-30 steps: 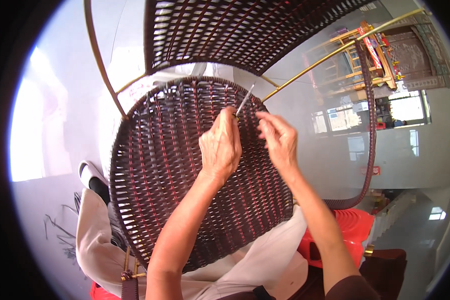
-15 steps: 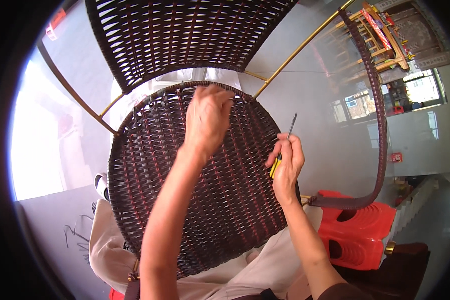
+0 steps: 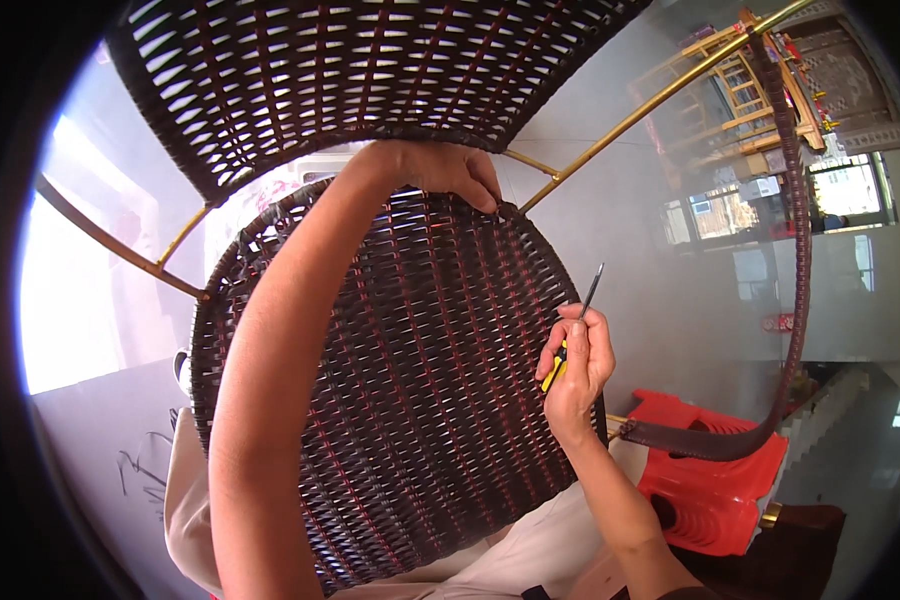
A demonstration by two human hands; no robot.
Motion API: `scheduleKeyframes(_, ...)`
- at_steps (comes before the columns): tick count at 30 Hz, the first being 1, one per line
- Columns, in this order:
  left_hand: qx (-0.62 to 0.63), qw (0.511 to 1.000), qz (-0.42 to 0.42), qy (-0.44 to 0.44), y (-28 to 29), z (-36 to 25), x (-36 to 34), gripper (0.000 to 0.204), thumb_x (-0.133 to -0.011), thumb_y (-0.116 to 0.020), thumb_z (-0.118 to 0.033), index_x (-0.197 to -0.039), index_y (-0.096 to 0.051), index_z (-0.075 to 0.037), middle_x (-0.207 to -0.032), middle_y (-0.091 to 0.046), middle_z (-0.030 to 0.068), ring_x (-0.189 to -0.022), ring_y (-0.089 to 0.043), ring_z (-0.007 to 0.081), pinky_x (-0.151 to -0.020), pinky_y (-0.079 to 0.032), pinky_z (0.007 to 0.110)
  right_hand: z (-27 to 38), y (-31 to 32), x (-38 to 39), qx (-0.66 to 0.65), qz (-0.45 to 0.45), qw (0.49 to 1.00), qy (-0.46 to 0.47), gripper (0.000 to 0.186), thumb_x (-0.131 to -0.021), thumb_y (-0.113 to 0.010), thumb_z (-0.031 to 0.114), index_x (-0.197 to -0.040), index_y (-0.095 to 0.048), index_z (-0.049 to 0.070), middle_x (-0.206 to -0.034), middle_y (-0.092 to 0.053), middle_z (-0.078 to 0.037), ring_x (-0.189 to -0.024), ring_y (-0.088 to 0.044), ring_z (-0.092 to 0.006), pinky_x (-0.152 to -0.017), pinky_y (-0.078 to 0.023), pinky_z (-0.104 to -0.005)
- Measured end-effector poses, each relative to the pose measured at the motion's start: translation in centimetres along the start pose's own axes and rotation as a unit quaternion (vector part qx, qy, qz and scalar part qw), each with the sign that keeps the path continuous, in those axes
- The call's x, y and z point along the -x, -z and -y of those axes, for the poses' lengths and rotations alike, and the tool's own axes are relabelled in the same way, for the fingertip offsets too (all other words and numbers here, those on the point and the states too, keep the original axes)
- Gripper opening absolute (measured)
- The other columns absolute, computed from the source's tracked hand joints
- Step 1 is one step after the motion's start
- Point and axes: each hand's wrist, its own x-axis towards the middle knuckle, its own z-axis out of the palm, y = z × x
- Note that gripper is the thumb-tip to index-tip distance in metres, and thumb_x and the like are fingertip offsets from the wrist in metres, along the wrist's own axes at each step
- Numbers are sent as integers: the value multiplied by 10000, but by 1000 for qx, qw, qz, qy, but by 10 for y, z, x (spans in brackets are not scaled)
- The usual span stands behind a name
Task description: The person weaves wicker strands into a chair frame and secures them using a screwdriver and shears.
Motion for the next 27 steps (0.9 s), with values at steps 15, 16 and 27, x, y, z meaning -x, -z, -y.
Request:
scheduleKeyframes(15, 0, 1000, 17, -24, 2, -5, 0, 320, -791, -691, -326, -1018, -707, -101, -928, -693, 18, -843, -610, 121, -810, -459, 275, 0, -3, 1, 33, 2, 999, 10, 227, -1003, -382, 174, -1050, -514, -4, -709, -482, -25, -480, -429, -54, -429, -368, -187)
scheduleKeyframes(16, 2, 1000, 17, -25, 0, -3, 0, 320, -791, -691, -326, -1018, -707, -101, -928, -693, 18, -843, -610, 121, -810, -459, 275, -1, -4, 1, 35, 2, 999, 13, 227, -1003, -381, 173, -1049, -514, -6, -706, -481, -25, -478, -427, -53, -429, -368, -186)
scheduleKeyframes(27, -87, 990, -34, -108, -5, -7, 13, 288, -858, -613, -287, -1070, -684, -104, -1058, -665, 80, -963, -634, 226, -859, -472, 332, -5, -4, 0, 65, 8, 996, 55, 217, -997, -378, 145, -1048, -519, -11, -661, -474, -22, -464, -419, -57, -428, -341, -185)
